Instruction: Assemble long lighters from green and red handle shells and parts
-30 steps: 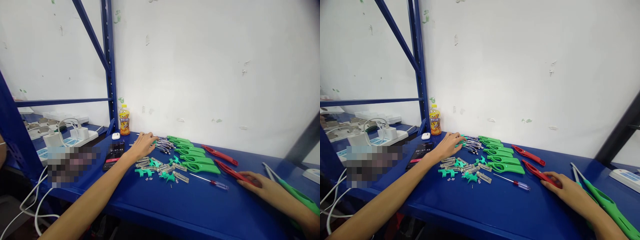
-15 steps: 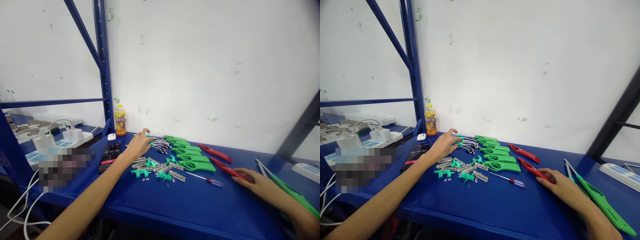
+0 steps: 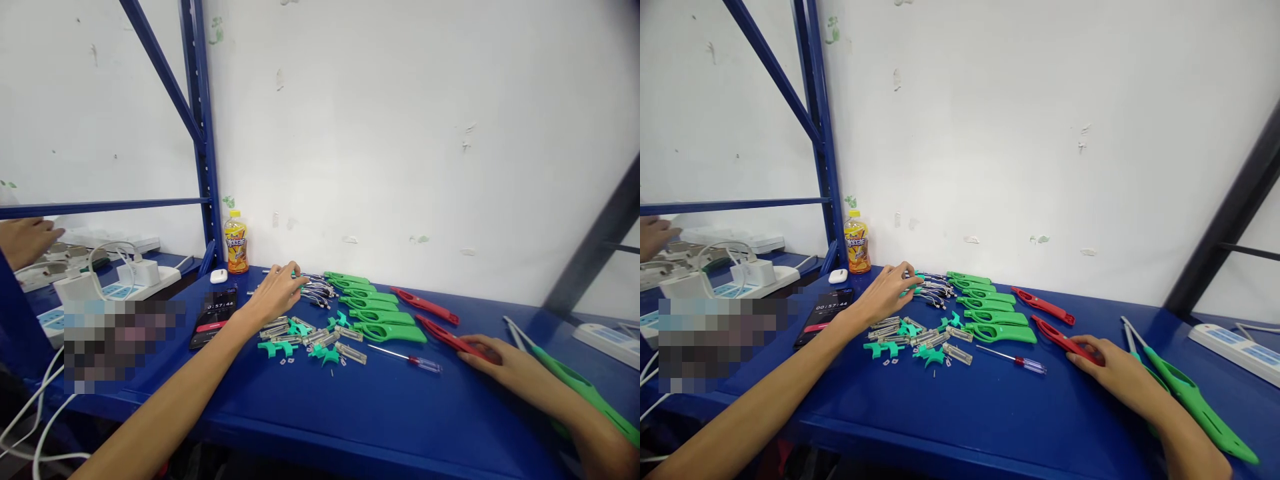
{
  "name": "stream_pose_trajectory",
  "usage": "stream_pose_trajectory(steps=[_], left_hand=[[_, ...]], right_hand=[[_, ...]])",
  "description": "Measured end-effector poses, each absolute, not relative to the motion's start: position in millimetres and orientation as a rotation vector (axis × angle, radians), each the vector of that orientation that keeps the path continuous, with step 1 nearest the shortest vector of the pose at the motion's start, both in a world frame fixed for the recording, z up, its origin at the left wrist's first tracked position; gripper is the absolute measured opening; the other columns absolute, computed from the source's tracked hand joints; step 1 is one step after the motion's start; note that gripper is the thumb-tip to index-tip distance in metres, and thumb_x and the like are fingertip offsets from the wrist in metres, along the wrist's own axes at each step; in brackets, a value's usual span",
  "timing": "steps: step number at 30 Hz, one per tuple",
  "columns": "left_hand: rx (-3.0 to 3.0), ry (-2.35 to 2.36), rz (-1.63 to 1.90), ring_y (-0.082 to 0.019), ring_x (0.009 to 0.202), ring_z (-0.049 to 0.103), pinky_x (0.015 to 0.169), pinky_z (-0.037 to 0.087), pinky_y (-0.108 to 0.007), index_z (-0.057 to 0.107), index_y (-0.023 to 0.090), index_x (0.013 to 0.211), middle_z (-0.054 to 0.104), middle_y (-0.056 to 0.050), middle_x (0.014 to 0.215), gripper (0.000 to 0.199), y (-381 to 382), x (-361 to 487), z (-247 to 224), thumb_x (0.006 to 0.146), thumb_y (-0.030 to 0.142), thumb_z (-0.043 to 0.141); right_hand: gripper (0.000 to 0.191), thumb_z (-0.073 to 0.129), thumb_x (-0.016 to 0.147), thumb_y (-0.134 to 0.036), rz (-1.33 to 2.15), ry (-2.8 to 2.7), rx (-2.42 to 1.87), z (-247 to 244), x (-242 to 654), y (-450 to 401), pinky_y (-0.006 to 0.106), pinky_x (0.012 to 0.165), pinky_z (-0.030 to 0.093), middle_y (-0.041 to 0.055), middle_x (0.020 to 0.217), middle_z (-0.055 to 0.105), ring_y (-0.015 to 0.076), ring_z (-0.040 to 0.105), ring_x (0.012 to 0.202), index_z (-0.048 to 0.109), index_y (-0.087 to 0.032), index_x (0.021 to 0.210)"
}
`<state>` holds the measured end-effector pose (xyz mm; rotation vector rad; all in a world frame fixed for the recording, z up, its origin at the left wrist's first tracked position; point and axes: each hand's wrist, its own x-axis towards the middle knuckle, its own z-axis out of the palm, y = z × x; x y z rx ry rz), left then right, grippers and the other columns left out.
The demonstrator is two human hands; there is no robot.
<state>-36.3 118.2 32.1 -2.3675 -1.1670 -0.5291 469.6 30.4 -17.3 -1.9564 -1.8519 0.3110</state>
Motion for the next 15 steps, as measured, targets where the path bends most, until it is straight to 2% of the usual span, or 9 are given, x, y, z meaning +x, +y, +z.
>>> stream_pose_trajectory(steps=[11, 15], left_hand=[[-2.407, -1.204, -0.570, -0.026, 0.112, 0.071, 0.098, 0.062, -0.049, 0.068, 0.018, 0.131, 0.070, -0.010, 0.129, 0.029, 112, -30, 34, 0.106, 0.033, 0.069], [-2.412, -1.280, -0.533, -0.024, 0.107, 0.072, 0.092, 0.064, -0.045, 0.067, 0.018, 0.133, 0.070, -0.010, 0.128, 0.030, 106, -28, 38, 0.107, 0.033, 0.069]], right_hand=[[0.072, 0.057, 0.078, -0.080, 0.311, -1.846, -1.938, -16, 469, 30, 0.049, 0.092, 0.062, 0.0112, 0.112, 0.085, 0.0407, 0.079, 0.103, 0.079, -0.024, 0.118], [0.072, 0.057, 0.077, -0.080, 0.295, -1.831, -1.948, -17, 469, 30, 0.048, 0.093, 0.061, 0.0109, 0.114, 0.084, 0.0408, 0.079, 0.106, 0.079, -0.025, 0.118]])
